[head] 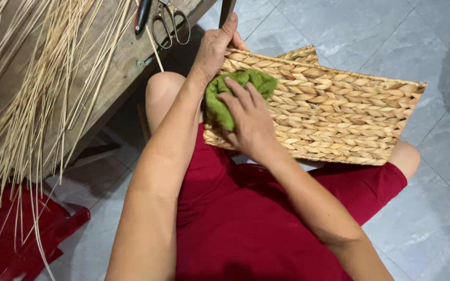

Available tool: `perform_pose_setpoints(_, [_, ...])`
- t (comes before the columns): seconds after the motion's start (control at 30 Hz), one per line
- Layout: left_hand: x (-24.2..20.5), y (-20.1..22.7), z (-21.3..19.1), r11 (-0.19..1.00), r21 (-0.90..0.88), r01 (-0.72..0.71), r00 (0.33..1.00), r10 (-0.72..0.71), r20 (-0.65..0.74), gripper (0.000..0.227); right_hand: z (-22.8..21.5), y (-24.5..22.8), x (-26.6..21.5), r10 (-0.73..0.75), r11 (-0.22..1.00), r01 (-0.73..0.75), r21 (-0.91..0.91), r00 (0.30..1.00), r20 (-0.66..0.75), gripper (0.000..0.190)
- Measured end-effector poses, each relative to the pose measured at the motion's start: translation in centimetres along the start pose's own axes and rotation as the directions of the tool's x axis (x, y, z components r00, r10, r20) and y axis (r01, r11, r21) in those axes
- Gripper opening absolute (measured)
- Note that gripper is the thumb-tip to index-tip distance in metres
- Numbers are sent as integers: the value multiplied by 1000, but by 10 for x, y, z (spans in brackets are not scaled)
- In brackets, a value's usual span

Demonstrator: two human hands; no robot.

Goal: The person wipes the interior and exterior surfaces of a woven basket using a green cloth. They also use scissors to trim a protruding strand from the basket's edge.

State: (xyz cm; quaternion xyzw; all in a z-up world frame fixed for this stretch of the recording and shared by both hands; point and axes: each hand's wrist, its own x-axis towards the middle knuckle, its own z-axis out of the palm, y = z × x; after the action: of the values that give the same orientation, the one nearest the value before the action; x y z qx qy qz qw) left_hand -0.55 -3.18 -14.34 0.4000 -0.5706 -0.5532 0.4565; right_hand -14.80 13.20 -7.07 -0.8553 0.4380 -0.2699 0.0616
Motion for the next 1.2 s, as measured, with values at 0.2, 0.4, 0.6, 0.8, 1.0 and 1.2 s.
perform_pose_setpoints(0.2, [-5, 2, 3, 998, -51, 23, 1000, -23, -9, 87, -25, 29, -26, 139, 990, -138, -33, 989, 53, 63])
perform_pose_setpoints(0.4, [-4, 3, 4, 995, -98, -33, 999, 32, -5, 85, -48, 34, -52, 351, 929, -340, -143, 934, 59, 64])
perform_pose_setpoints(0.6, [-1, -2, 3, 993, -113, 17, 1000, -18, -9, 83, -9, -13, -33, 100, 985, -111, 134, 991, 85, 70])
perform_pose_setpoints(0.8, [-2, -2, 0, 996, -85, -13, 1000, 11, -18, 80, -16, 4, -46, 32, 998, -42, 53, 986, 166, 56])
perform_pose_setpoints(1.0, [-6, -8, -1, 992, -115, -57, 998, 60, 26, 76, -53, 28, -81, 223, 975, -215, -61, 955, 196, 59])
perform_pose_setpoints(1.2, [-3, -13, -1, 992, -108, -60, 998, 63, 24, 73, -41, -1, -71, 168, 983, -177, 47, 975, 144, 64])
